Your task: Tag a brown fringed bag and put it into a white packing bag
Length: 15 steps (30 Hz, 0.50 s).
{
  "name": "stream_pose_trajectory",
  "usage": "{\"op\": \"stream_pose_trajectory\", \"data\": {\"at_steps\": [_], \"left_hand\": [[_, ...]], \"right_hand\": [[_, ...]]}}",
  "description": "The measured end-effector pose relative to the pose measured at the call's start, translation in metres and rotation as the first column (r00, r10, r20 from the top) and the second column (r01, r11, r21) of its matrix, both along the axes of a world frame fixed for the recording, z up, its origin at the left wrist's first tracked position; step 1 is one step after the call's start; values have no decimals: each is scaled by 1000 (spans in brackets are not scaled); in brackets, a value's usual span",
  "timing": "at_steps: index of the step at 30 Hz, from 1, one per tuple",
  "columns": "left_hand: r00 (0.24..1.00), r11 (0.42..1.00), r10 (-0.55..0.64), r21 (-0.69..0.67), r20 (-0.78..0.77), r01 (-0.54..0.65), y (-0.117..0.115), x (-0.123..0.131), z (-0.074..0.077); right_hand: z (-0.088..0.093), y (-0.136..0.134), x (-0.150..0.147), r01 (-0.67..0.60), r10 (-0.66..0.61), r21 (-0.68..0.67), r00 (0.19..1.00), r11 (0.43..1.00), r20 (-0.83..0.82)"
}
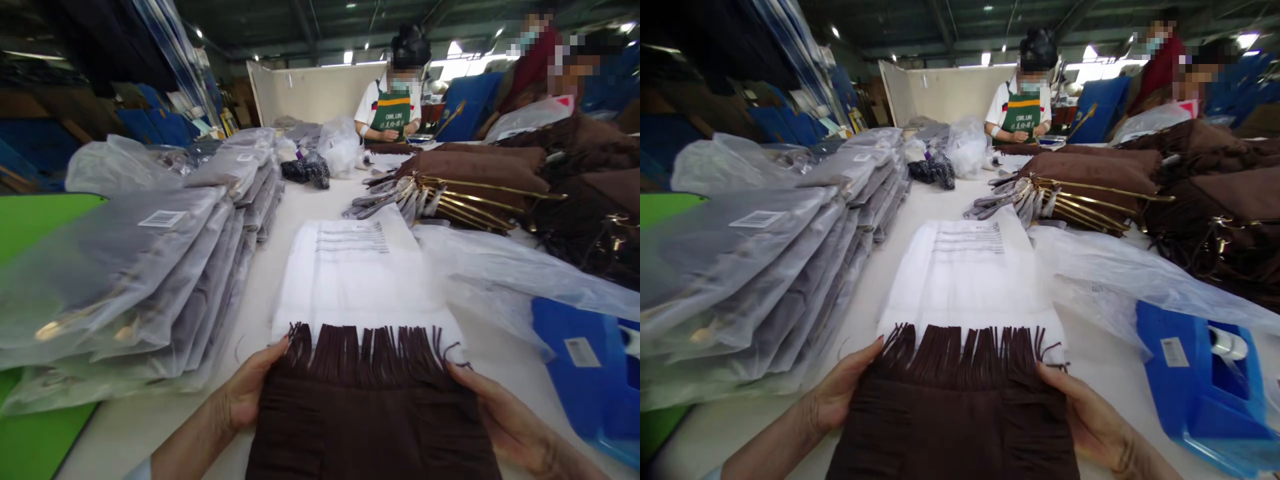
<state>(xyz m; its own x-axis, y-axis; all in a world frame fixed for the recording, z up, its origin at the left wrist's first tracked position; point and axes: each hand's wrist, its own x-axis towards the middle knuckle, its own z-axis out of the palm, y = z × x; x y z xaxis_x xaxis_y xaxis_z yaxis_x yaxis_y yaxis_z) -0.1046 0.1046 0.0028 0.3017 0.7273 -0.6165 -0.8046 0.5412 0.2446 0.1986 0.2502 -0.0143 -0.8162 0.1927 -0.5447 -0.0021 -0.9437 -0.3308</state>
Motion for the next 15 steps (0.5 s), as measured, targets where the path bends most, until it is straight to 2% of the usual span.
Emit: {"op": "stream_pose_trajectory", "data": {"at_steps": [4, 8, 11, 15], "left_hand": [[997, 997, -78, 25, 11, 78, 13, -1, -10], [966, 983, -168, 36, -196, 179, 24, -7, -19], [923, 955, -229, 111, -310, 274, 31, -10, -25], [909, 921, -312, 146, -277, 361, 39, -5, -23]], "right_hand": [[-2, 12, -14, -170, 171, 15, 981, 985, -92], [11, 27, -31, -308, 315, 124, 948, 943, -44], [19, 36, -43, -361, 376, 166, 925, 918, -64], [27, 42, -55, -407, 430, 194, 898, 893, -92]]}}
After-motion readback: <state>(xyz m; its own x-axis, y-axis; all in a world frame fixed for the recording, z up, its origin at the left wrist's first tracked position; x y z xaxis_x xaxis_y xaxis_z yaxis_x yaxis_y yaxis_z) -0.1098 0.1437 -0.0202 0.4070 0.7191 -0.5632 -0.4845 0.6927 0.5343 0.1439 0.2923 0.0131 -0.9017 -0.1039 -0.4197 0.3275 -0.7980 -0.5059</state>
